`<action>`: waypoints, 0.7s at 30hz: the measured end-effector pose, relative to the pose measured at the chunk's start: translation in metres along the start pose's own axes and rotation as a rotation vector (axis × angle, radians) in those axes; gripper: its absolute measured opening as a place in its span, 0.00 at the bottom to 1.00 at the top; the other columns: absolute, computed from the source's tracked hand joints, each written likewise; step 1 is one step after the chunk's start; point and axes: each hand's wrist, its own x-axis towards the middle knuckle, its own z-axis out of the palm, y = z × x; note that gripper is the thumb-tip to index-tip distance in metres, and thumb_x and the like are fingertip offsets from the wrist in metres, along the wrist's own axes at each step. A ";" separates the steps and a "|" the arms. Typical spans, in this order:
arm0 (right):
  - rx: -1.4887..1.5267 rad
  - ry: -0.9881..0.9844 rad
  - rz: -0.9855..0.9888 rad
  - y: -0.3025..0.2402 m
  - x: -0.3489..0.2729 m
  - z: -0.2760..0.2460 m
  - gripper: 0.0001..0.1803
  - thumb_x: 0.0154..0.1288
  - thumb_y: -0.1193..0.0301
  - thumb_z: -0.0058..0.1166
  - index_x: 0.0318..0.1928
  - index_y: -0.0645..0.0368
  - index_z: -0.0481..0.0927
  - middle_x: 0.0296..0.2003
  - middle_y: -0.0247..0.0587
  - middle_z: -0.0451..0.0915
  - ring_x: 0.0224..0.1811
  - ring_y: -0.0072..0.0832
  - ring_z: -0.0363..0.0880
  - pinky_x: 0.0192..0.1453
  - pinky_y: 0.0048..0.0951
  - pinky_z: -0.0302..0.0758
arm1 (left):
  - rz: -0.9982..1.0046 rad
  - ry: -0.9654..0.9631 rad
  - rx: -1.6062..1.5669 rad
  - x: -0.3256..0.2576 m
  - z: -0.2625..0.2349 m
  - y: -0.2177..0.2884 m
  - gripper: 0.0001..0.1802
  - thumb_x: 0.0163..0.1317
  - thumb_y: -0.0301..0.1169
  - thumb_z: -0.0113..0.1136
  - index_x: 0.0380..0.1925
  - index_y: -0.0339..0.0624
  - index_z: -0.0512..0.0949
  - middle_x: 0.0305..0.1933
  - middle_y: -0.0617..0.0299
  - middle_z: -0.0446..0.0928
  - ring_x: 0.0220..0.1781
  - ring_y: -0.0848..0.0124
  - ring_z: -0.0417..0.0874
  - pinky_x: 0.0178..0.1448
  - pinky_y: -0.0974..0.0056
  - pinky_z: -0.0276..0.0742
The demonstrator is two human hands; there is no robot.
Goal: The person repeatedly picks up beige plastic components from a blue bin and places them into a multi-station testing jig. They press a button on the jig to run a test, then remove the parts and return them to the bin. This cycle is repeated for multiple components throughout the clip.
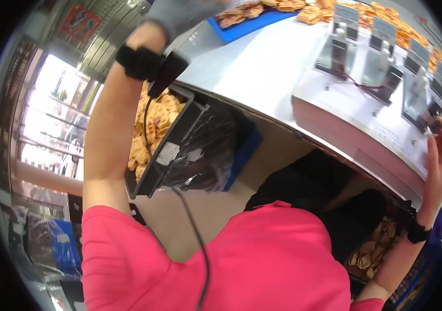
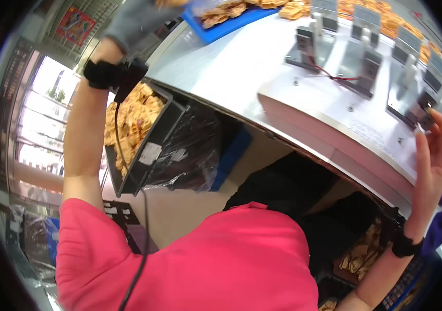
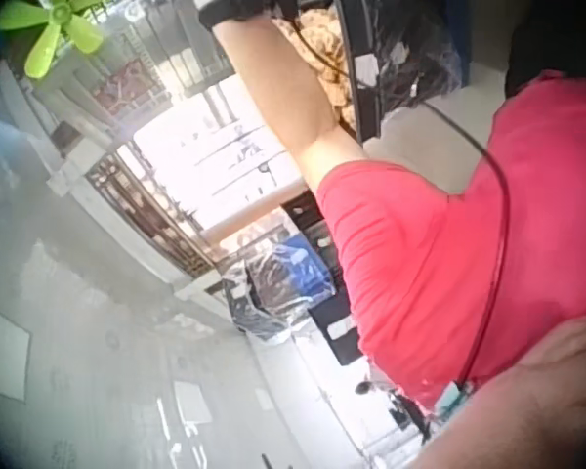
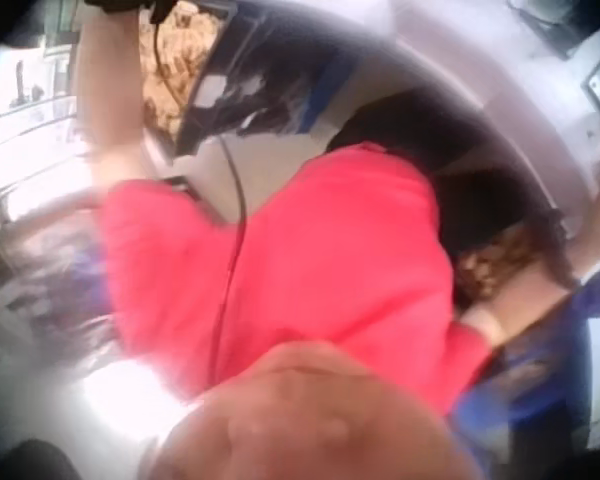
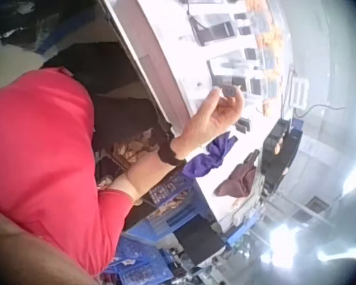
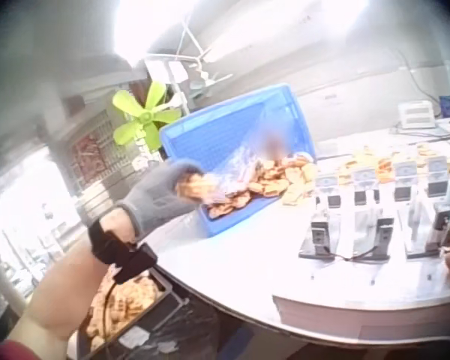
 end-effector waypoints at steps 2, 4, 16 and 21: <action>-0.030 0.012 -0.032 0.004 0.002 0.006 0.23 0.74 0.73 0.52 0.67 0.55 0.70 0.45 0.27 0.69 0.43 0.14 0.64 0.52 0.15 0.63 | -0.302 0.024 0.205 -0.098 0.000 -0.081 0.26 0.54 0.41 0.63 0.54 0.45 0.78 0.49 0.49 0.83 0.49 0.53 0.84 0.54 0.53 0.79; -0.139 0.016 -0.030 0.004 0.003 0.008 0.23 0.74 0.73 0.52 0.67 0.54 0.70 0.46 0.27 0.69 0.44 0.15 0.65 0.51 0.16 0.63 | -0.701 -0.063 0.402 -0.180 0.002 -0.119 0.28 0.50 0.41 0.66 0.54 0.47 0.78 0.51 0.49 0.82 0.54 0.52 0.82 0.59 0.52 0.77; -0.101 0.105 0.084 -0.019 0.001 0.021 0.27 0.70 0.77 0.51 0.69 0.57 0.67 0.48 0.28 0.66 0.43 0.15 0.62 0.48 0.15 0.62 | -0.571 0.190 -0.030 -0.146 0.106 -0.147 0.24 0.59 0.40 0.65 0.54 0.41 0.79 0.56 0.48 0.80 0.59 0.52 0.79 0.66 0.54 0.71; -0.144 0.146 0.094 -0.018 -0.002 0.026 0.30 0.67 0.75 0.54 0.70 0.61 0.65 0.48 0.32 0.67 0.41 0.17 0.65 0.49 0.18 0.65 | -0.270 -0.029 -0.124 0.016 0.175 -0.104 0.32 0.62 0.46 0.62 0.62 0.42 0.73 0.64 0.49 0.74 0.66 0.52 0.73 0.72 0.55 0.66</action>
